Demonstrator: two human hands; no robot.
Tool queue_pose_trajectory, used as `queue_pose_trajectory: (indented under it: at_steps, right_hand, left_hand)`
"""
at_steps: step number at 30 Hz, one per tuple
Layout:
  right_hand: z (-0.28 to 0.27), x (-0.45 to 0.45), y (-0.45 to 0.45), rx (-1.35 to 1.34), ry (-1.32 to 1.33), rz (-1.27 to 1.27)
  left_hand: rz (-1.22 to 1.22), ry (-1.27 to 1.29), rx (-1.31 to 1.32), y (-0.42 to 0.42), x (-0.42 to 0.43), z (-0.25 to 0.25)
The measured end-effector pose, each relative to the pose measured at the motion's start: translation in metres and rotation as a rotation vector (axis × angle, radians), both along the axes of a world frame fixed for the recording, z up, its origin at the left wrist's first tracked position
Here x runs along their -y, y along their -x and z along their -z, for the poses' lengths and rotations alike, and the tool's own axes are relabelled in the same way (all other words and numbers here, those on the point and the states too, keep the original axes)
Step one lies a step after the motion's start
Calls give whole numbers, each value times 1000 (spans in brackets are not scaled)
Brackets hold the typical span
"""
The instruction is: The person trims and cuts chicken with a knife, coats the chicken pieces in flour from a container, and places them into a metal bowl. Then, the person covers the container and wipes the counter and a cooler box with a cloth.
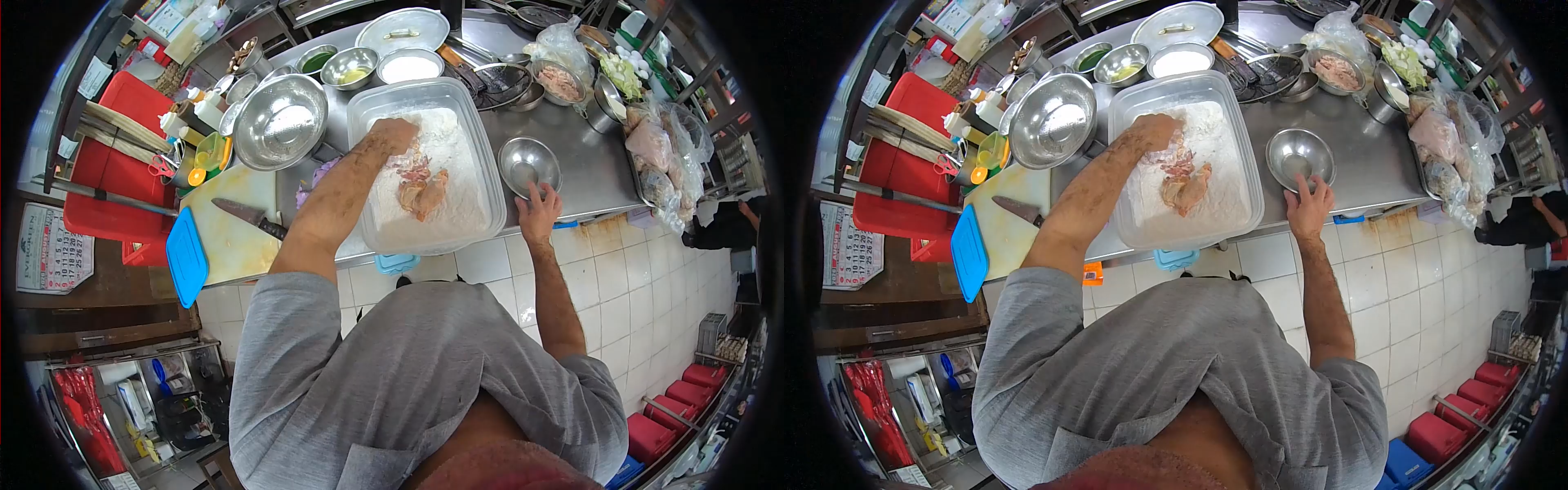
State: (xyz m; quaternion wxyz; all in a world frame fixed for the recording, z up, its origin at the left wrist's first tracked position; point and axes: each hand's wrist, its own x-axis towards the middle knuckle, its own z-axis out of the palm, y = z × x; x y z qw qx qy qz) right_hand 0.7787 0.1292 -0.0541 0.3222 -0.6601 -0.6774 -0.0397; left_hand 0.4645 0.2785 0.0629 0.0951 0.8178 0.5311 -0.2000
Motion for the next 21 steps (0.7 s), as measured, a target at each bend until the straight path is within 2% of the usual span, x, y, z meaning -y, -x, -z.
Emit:
queue_pose_trajectory:
  at_steps: [5, 7, 8, 12, 15, 17, 19, 21]
  right_hand:
    - [10, -10, 0, -104, -69, 71]
    - [11, -15, 2, -131, -85, 92]
    - [10, -17, 3, -144, -93, 96]
    - [23, -29, 7, -114, -118, 124]
    - [35, -36, 9, -118, -120, 148]
    - [33, -37, 12, -124, -127, 149]
    - [30, -37, 11, -128, -133, 167]
    - [29, -35, 11, -115, -134, 153]
  left_hand:
    - [-15, 59, -38, -1, -4, -8]
    - [-59, -89, 261, 14, -4, -17]
    - [-38, -141, 319, 18, -5, -23]
    - [-106, -176, 363, 5, 8, -64]
    - [8, -256, 225, -1, 12, -33]
    - [47, -234, 190, 1, 13, -20]
    - [119, 131, -56, 0, 13, -18]
    - [57, 153, -8, 6, 4, -14]
